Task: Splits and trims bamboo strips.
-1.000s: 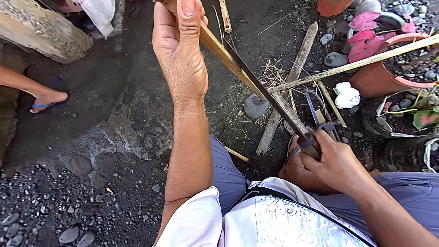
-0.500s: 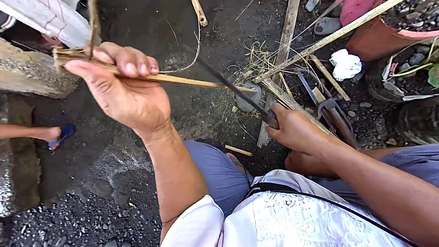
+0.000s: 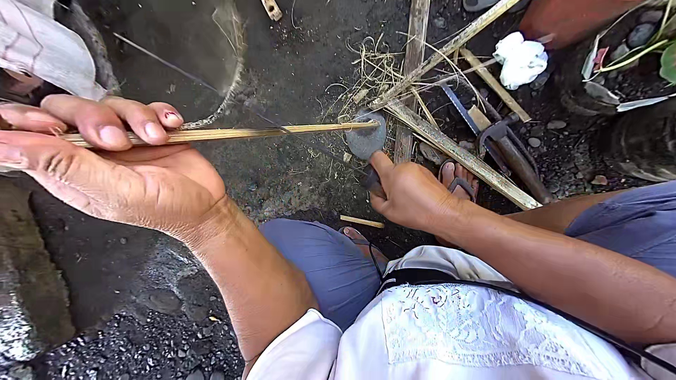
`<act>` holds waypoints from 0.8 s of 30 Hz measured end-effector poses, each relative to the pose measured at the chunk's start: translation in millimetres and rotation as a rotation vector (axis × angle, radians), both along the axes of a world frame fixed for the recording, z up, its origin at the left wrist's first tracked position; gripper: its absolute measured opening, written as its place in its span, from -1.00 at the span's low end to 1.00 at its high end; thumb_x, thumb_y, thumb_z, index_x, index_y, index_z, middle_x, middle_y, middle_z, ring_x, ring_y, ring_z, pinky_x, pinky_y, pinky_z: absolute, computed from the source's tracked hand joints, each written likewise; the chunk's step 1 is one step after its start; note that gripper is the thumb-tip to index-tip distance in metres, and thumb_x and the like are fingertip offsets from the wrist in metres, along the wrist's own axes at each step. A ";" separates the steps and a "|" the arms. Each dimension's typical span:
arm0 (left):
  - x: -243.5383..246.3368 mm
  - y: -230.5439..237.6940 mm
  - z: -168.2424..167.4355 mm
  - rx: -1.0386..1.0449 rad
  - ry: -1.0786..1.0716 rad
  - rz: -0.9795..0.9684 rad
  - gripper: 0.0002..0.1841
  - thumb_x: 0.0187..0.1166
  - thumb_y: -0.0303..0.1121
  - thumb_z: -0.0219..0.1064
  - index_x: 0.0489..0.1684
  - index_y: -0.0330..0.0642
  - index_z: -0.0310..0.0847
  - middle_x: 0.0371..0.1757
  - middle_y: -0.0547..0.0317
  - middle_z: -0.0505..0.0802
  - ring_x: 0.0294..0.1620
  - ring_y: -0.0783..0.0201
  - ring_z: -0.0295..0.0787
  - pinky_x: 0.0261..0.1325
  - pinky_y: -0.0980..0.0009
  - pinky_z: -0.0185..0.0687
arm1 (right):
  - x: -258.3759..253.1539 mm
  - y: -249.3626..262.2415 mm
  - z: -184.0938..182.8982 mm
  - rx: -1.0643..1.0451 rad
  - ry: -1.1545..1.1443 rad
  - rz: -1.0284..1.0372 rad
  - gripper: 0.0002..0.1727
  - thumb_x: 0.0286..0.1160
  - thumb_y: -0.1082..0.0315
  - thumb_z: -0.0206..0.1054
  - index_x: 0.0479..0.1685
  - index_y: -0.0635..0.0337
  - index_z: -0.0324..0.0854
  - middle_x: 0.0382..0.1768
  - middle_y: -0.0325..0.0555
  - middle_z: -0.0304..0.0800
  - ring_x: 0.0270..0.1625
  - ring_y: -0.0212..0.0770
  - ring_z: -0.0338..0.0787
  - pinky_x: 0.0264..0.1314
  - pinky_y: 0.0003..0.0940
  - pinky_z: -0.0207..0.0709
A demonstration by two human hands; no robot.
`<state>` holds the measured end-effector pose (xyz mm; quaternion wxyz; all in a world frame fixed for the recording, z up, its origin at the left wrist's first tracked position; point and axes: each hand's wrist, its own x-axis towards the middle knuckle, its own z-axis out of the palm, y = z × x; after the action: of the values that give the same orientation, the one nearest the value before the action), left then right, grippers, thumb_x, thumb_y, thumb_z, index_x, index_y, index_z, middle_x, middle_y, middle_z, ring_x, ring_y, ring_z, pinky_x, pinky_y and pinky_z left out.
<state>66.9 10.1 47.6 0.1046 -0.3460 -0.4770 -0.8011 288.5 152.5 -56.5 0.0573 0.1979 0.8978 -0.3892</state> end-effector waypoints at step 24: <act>-5.1 -3.6 -0.9 -0.136 -0.013 0.084 -0.66 0.84 -0.48 -0.33 -0.35 -0.23 0.30 -0.66 0.22 0.45 -0.68 0.28 0.46 -0.48 0.36 0.64 | 14.4 29.0 -86.0 -0.037 -0.169 -0.124 -0.54 0.51 0.37 0.35 0.38 0.25 0.44 -0.28 0.29 0.80 -0.14 0.40 0.85 -0.12 0.43 0.63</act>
<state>61.8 6.5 46.7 0.1115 -0.3266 -0.5449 -0.7642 302.9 181.5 -142.4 0.1122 0.2840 0.8686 -0.3902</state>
